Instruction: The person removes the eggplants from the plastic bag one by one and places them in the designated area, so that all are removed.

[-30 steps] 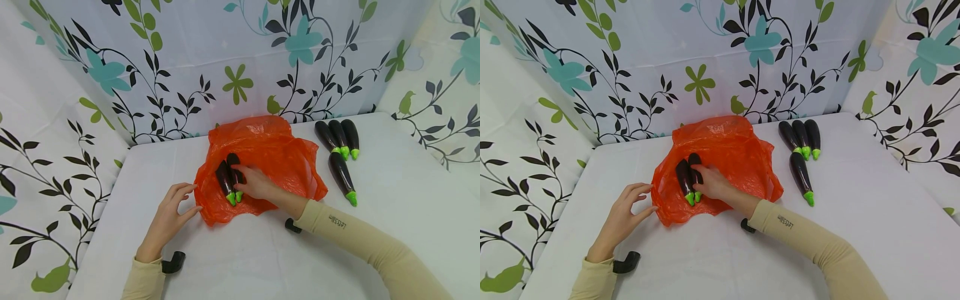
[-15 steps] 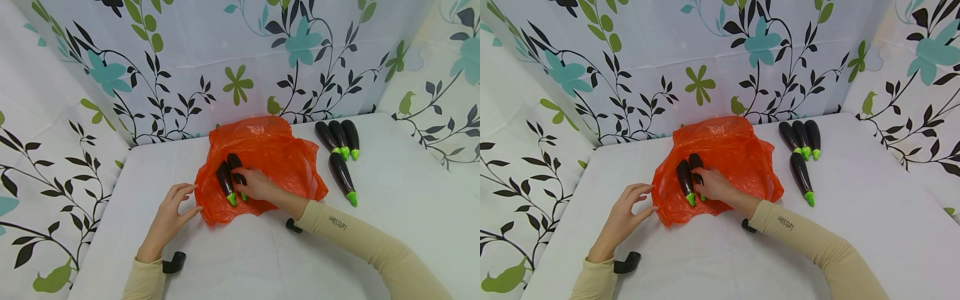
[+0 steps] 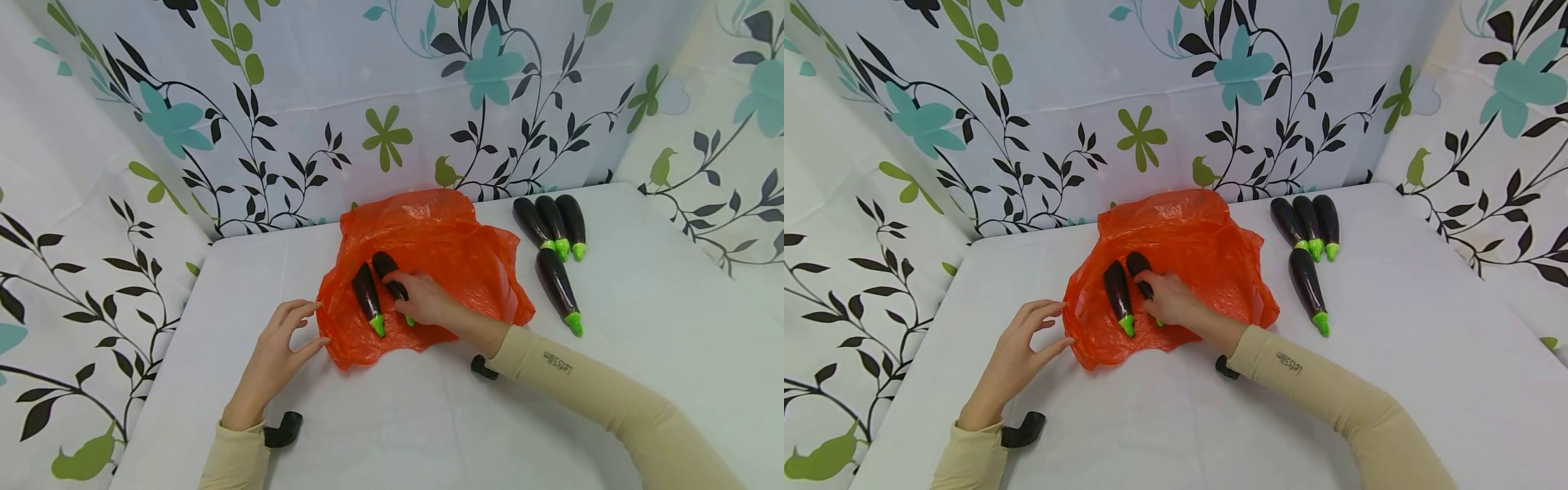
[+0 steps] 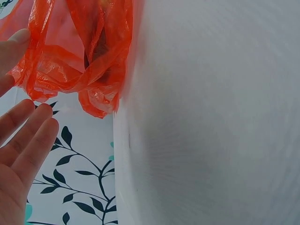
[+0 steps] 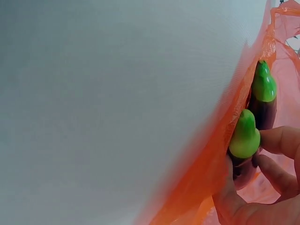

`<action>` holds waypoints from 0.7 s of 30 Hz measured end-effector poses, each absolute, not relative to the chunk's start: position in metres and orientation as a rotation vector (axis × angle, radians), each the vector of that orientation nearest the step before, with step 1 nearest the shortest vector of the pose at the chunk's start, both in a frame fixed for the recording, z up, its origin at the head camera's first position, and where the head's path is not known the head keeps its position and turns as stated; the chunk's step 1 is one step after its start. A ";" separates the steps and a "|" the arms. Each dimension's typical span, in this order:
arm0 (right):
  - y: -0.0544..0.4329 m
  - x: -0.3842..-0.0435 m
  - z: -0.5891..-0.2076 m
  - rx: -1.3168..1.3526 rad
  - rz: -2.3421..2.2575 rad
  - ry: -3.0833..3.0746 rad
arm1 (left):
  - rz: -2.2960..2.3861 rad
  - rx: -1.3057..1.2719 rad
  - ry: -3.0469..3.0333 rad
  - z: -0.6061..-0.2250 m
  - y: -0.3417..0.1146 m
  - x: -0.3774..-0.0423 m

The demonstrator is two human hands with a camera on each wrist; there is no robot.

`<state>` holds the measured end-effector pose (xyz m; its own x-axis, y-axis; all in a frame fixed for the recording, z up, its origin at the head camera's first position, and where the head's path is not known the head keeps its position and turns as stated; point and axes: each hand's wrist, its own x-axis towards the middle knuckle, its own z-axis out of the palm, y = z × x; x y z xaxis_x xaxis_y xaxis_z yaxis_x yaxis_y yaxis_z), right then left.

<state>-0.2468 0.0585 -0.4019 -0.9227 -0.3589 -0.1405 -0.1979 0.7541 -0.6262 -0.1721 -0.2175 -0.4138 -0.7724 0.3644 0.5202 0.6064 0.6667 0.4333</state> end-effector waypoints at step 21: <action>0.109 -0.215 -0.384 -0.727 -1.061 2.729 | -0.865 -0.738 -2.518 -0.412 -0.217 -0.172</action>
<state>-0.2146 0.1087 -0.3841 -0.8766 -0.4778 0.0569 -0.3907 0.6378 -0.6637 -0.1720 -0.2171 -0.4121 -0.7914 0.3537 0.4986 0.5854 0.6734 0.4515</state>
